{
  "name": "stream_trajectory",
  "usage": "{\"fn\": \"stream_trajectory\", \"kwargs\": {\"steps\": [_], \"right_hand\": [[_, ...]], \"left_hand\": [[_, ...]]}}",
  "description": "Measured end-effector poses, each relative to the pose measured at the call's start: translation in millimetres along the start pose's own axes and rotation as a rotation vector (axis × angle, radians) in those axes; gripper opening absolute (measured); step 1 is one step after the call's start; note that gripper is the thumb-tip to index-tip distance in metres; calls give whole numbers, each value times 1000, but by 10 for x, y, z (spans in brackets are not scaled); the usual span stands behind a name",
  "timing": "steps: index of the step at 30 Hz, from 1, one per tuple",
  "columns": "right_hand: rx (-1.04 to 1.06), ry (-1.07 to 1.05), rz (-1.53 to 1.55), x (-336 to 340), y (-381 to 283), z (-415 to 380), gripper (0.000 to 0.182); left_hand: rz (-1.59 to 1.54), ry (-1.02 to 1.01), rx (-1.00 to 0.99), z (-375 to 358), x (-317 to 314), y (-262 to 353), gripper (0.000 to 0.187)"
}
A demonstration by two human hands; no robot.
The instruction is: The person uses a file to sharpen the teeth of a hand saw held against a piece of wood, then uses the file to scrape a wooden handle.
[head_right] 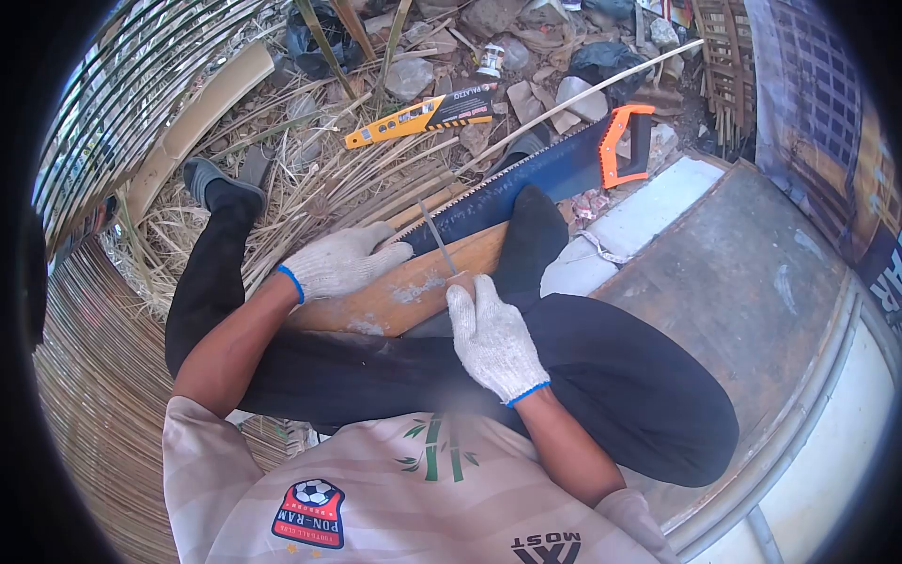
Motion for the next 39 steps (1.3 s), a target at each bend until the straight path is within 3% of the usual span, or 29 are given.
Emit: {"fn": "stream_trajectory", "kwargs": {"steps": [2,6,12,21,32,39], "right_hand": [[63,8,-69,-39,12,4,30],[-16,-5,-106,-41,-74,-7,28],[53,108,-165,-97,-76,-25,23],[25,138,-196,-83,-71,-15,22],[62,70,-220,-82,-61,-5,24],[-108,-68,-206,-234,101,110,28]], "left_hand": [[-18,-10,2,-27,18,-5,75],[-37,12,-26,-44,-6,-74,68],[-102,-128,21,-6,-102,-181,84],[-175,-125,20,47,-182,-258,83],[-117,53,-30,-4,-214,-258,77],[-105,99,-19,-23,-237,-237,68]]}}
Point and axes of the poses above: each hand's wrist, its own z-axis towards the middle knuckle, its own x-axis out of the back of the hand, y = z × x, the point moved 6 cm from there along z, towards the middle knuckle, and after that the axes turned 1 degree about -x, right-handed, at the moved point
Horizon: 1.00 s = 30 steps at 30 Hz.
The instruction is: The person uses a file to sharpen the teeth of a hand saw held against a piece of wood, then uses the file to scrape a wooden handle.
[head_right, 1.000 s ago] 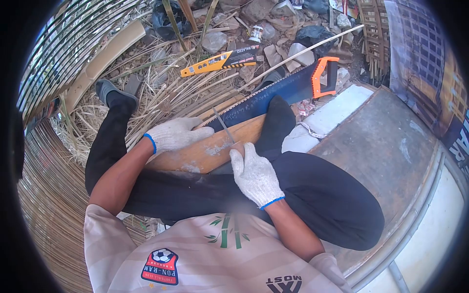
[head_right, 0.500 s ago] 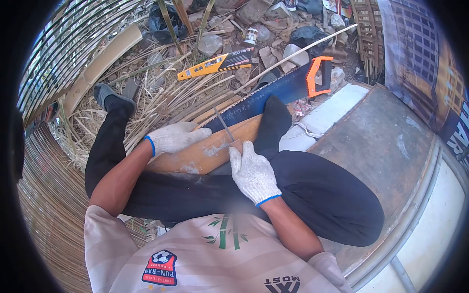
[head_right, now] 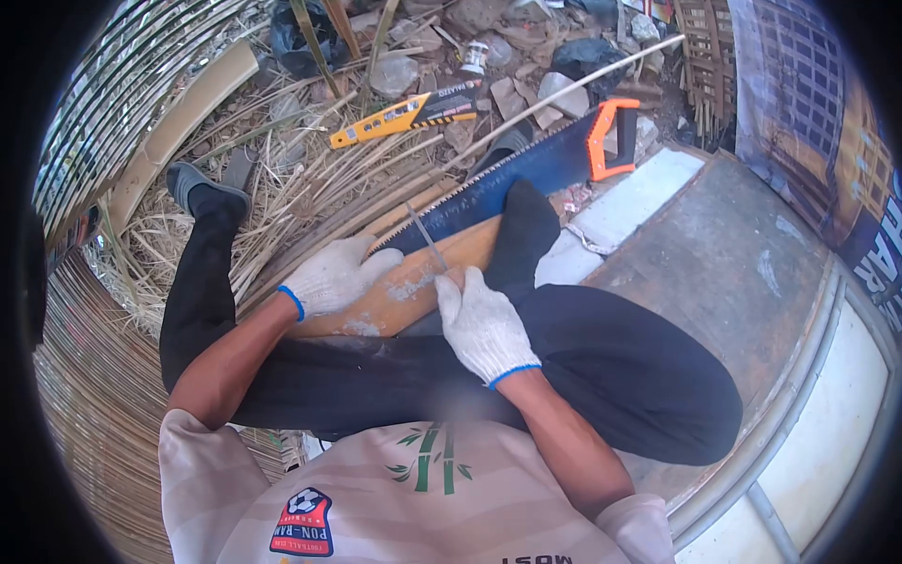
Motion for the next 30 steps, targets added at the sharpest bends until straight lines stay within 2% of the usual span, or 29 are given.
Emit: {"fn": "stream_trajectory", "kwargs": {"steps": [2,4,6,8,11,14,16,26,30], "right_hand": [[56,46,-26,17,-64,115,29],[179,90,-7,258,-380,497,43],[-47,23,110,242,-284,559,47],[-52,14,121,290,-301,548,50],[-124,23,275,333,-231,388,54],[-81,69,270,337,-199,143,56],[-21,105,103,291,-129,66,54],[-124,75,46,198,-40,-53,48],[-105,78,68,234,-78,-78,48]], "left_hand": [[17,-16,-6,7,-49,48,68],[50,-2,-5,-17,11,61,68],[59,30,-9,46,51,-33,72],[46,116,-66,0,-4,-28,78],[55,68,-34,16,26,16,80],[30,58,-11,-46,-3,10,81],[32,62,-23,-29,14,29,82],[42,49,-46,52,-38,-20,82],[53,68,-55,-1,-3,39,81]]}}
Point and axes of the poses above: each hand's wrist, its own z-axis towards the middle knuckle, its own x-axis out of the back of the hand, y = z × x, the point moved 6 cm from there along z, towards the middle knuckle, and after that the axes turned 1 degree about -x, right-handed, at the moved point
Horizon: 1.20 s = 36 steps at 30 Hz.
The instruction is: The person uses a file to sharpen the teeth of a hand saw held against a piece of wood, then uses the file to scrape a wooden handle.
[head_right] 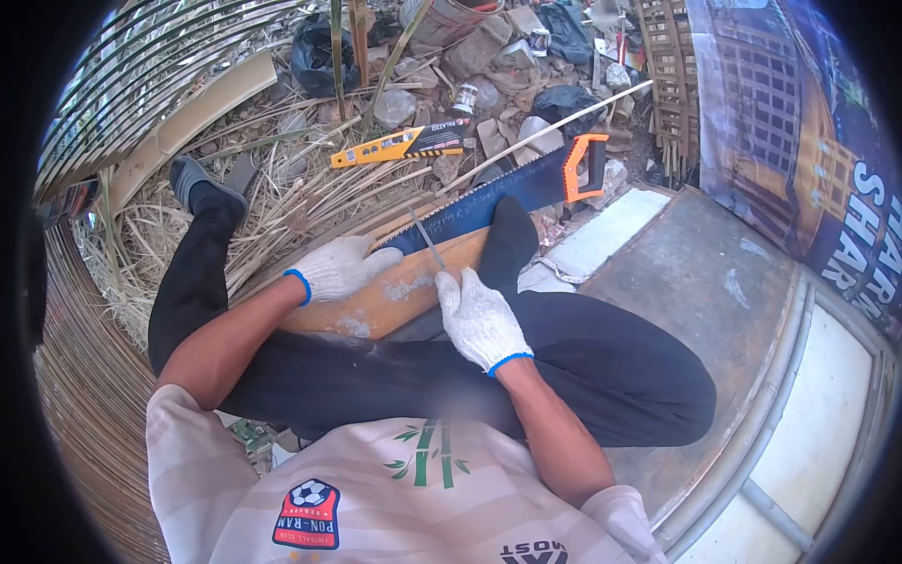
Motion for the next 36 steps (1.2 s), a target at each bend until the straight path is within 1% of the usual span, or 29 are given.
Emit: {"fn": "stream_trajectory", "kwargs": {"steps": [2,5,7,8,10,12,14,16,17,20,21,24,29,32,35,36], "right_hand": [[54,35,14,-5,-36,2,48],[374,57,-394,-205,-100,259,47],[99,63,-112,-185,-121,390,46],[27,44,-66,-95,-199,405,47],[183,51,-104,-3,-343,723,49],[268,16,-119,-65,-358,638,52],[218,6,-15,35,-384,478,53],[21,-22,165,-5,-212,420,56],[1,-22,175,32,-143,363,57],[0,-30,119,116,-53,194,59],[-5,-28,93,103,-26,153,59],[-4,-30,30,84,-1,102,57],[2,-32,-41,21,42,108,53],[81,26,-55,50,-48,57,49],[47,26,-52,9,-65,67,46],[115,13,-141,-21,-126,135,46]], "left_hand": [[-5,15,8,-32,13,13,82],[-17,52,-2,15,-40,-57,82],[13,50,-17,5,-56,-36,82],[27,76,-28,14,2,-10,82],[51,74,-42,53,19,-36,83],[12,25,-83,22,-26,-15,83],[48,91,-62,17,72,7,84],[48,60,-40,-4,16,4,84],[52,38,-34,1,3,-15,85],[42,17,-31,-5,-11,1,85],[27,58,-50,6,-14,3,84],[-10,51,-77,34,-38,-12,83],[34,5,-31,-3,-12,21,84],[51,29,-31,-7,1,28,85],[58,63,-37,-14,-30,-7,85],[61,71,-40,0,-32,-21,84]]}}
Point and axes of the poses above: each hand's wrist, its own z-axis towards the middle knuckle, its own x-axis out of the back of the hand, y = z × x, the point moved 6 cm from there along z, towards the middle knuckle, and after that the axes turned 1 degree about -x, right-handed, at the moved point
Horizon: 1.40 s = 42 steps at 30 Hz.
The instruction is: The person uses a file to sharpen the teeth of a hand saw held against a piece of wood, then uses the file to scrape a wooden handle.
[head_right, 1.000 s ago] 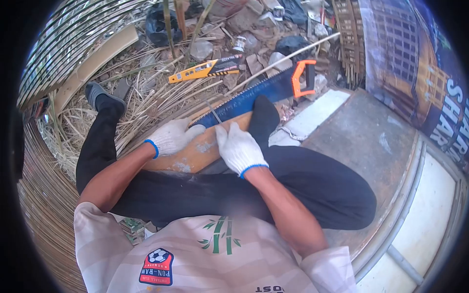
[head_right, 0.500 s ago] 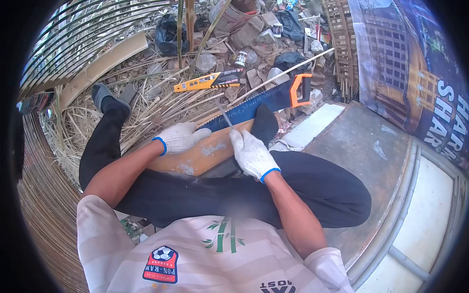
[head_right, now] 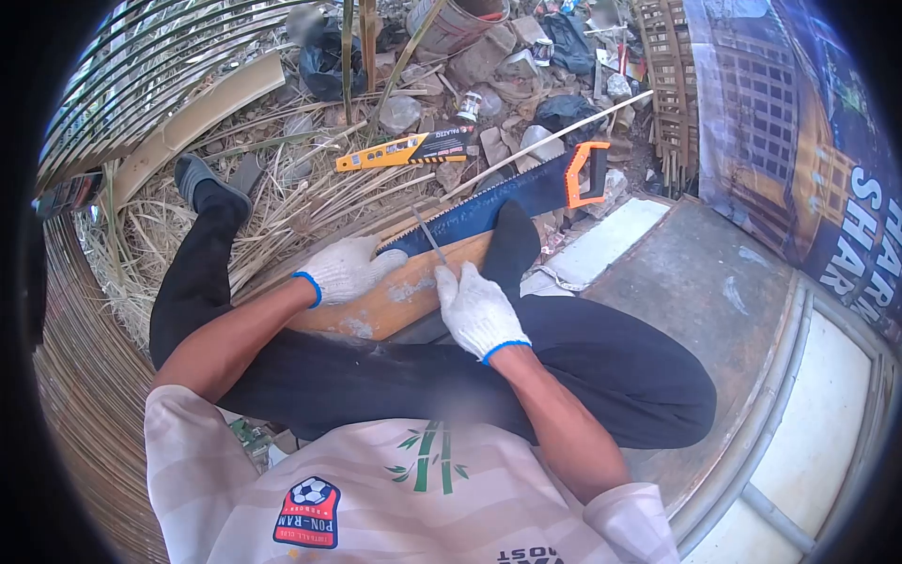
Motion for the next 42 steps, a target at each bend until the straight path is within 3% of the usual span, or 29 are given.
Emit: {"fn": "stream_trajectory", "kwargs": {"steps": [2,3,7,10,12,14,18,27,30,36,39,40,42], "right_hand": [[112,-29,-164,-69,-50,179,45],[178,59,-57,-144,16,295,46],[76,-11,-22,15,-149,566,58],[-199,-262,210,246,-265,307,66],[-110,-87,262,278,-221,254,71],[-206,-137,289,319,-115,83,66],[-51,1,99,157,88,63,57],[22,33,28,7,95,48,49],[-110,-20,-4,-38,62,151,47],[124,96,-26,-15,-109,356,47],[65,124,-44,-44,-49,392,48],[163,161,-96,-48,-115,463,53],[-8,9,42,30,-170,581,60]], "left_hand": [[-13,17,12,9,39,8,83],[-21,19,17,-21,17,29,83],[-14,16,5,-20,53,48,81],[-15,0,9,-19,36,36,81],[-9,8,-14,8,50,-10,79],[-14,-23,-11,16,-60,-30,79],[-1,-28,29,1,22,49,77],[-15,-22,26,-24,10,42,78],[-8,37,22,-24,23,33,78],[7,77,-28,-17,30,29,80],[-3,68,-20,-36,38,46,80],[-1,53,-28,-53,-22,72,80],[14,60,-28,-64,43,76,80]]}}
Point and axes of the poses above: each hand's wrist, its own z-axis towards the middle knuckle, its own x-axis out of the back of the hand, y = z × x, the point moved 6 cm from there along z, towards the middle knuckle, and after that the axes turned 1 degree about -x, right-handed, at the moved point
